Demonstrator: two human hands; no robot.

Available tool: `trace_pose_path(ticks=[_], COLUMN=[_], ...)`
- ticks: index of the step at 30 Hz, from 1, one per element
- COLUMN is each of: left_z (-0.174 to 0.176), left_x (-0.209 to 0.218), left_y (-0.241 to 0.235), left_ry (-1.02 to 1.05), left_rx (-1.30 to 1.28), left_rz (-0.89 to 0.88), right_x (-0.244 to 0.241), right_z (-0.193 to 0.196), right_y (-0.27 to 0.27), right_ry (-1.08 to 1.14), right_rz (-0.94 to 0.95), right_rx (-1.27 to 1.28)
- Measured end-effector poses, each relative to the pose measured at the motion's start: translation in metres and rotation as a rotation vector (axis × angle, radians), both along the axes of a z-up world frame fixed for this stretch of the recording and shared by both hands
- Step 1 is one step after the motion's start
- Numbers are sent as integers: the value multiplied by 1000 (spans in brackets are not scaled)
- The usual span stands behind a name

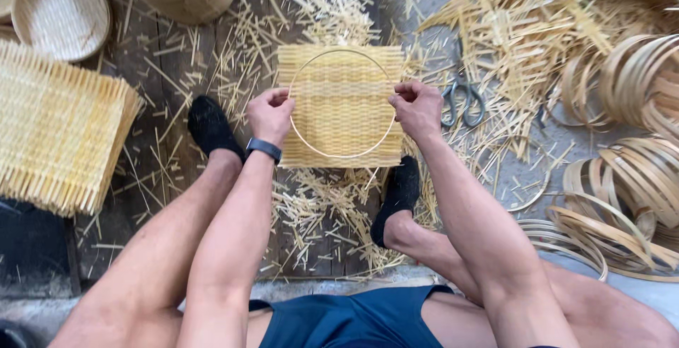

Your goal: The person sits on the floor and repeatedly trims the excess woven bamboo strips from the edges of a round basket using shears. The person holds the basket steady with one hand while cutting the protruding strips flush with the rim, then stacks the finished basket with others.

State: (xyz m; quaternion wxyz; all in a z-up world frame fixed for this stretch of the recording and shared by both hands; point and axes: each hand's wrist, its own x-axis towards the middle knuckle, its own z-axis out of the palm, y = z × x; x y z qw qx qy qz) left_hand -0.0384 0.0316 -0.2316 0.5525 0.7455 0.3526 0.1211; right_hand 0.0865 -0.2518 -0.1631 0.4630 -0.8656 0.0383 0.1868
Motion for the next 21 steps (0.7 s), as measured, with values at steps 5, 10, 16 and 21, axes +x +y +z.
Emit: trace_pose_path(ticks=[5, 10, 16, 21], left_z=[-18, 2, 18, 22], left_x=[-11, -8, -6, -2], left_y=[-1, -5, -3, 2], left_ry=[74, 236, 334, 380], left_rx=[370, 256, 60, -10], left_rz=[-136, -73, 13, 6], right_x=[-10, -13, -14, -10], right_z=[-30, -33, -28, -27], right_y=[4, 3, 3, 0], right_ry=[-229, -126, -21, -38], right_rz=[92, 29, 12, -23], right_rx=[-181, -176, -211, -180])
